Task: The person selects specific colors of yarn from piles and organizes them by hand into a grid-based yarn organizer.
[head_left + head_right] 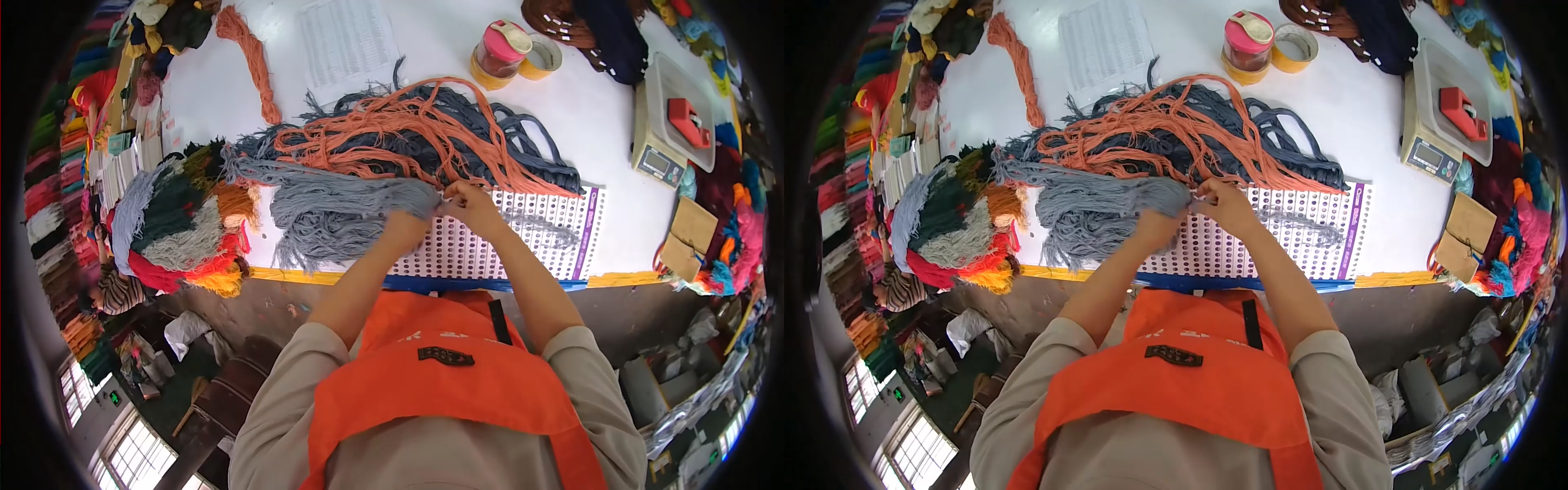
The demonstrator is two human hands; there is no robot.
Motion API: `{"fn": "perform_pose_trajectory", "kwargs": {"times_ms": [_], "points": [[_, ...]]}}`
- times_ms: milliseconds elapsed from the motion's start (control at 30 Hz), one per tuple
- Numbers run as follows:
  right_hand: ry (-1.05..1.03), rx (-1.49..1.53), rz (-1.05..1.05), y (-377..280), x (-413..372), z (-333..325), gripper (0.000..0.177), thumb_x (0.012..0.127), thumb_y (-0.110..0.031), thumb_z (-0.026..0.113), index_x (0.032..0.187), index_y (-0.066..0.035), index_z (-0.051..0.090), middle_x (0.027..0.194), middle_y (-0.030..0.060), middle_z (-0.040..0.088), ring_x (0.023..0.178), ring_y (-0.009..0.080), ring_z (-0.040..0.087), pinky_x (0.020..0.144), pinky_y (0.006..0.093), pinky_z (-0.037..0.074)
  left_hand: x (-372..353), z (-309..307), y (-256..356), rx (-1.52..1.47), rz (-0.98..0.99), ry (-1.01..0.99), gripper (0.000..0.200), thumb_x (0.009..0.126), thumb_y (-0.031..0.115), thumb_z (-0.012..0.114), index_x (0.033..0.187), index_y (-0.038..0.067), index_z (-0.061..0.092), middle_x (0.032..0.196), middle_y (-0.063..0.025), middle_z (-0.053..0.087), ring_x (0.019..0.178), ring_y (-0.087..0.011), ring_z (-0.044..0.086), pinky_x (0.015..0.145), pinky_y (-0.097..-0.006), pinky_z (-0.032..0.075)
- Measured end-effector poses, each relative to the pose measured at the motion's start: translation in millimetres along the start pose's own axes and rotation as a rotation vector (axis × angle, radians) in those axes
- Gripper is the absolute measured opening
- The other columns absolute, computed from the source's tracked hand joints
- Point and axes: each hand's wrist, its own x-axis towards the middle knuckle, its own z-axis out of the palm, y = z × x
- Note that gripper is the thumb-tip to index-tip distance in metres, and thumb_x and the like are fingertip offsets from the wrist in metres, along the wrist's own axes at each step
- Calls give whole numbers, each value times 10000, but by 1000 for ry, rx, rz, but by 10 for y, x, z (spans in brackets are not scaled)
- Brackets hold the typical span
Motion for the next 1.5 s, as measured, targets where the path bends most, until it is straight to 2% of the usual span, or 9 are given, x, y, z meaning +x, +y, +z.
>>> {"fn": "perform_pose_trajectory", "kwargs": {"times_ms": [333,433,567,800,967,1100,1233,1400,1500], "points": [[152,-413,-27,-63,-23,88,247,828,-246,731,956,-85,593,734,49,633,668,212,622,595,380,460,-431,-2710,-96,-1305,270,139,141,959,162,544,851,77,576,634,20,494,488,-58,377,441,-229,312],[72,-266,-41,3,60,22,213,842,-230,719,937,-72,612,742,43,651,672,168,632,584,350,481,-639,-2579,118,-727,272,668,298,971,276,571,1063,-2,627,822,-113,711,500,-78,420,465,-206,340],[-3,445,167,-309,185,-197,446,851,-94,660,1267,-65,500,934,59,674,781,124,643,649,261,519,-1036,-2099,134,-723,216,273,309,958,308,586,1041,14,630,817,-122,707,504,-77,452,470,-222,353],[177,303,-153,-455,114,-512,518,894,-152,641,1365,-49,451,960,51,667,802,125,625,724,273,509,-1334,-1212,-156,-823,305,21,236,959,198,577,1064,-10,612,903,-143,709,734,-165,638,602,-270,452],[-77,-490,353,-508,-477,-1005,187,892,-193,630,1006,-49,665,907,45,685,840,132,651,728,286,520,-1615,-1362,-413,-781,392,-17,288,962,240,574,1085,-18,608,879,-145,715,766,-181,657,631,-290,471],[182,-145,-260,-18,-356,-1311,530,862,-142,650,1357,-71,475,1210,149,635,1051,223,640,883,345,486,-1875,-1438,-508,-728,337,-3,291,970,253,561,1062,-18,607,820,-145,708,685,-170,649,611,-279,478],[507,-550,-134,-247,-569,-1159,470,867,-148,637,1312,-60,516,1121,153,672,981,230,662,839,350,498,-2198,-1620,-477,-723,427,150,326,965,299,571,1039,-18,604,767,-141,696,643,-180,644,587,-281,484],[645,-405,-263,-786,-690,-343,138,902,-148,617,970,-29,632,784,41,647,652,103,576,592,270,474,-2569,-1739,-61,-763,944,-385,707,947,412,569,1448,-13,307,1375,-179,510,1194,-272,546,976,-400,431],[135,216,-298,-1675,-1209,815,89,905,-114,642,972,-55,638,758,-2,604,590,68,534,537,222,457,-2482,-1723,119,-840,820,-469,653,978,435,493,1430,-13,346,1468,-148,414,1389,-292,354,1131,-447,287]]}}
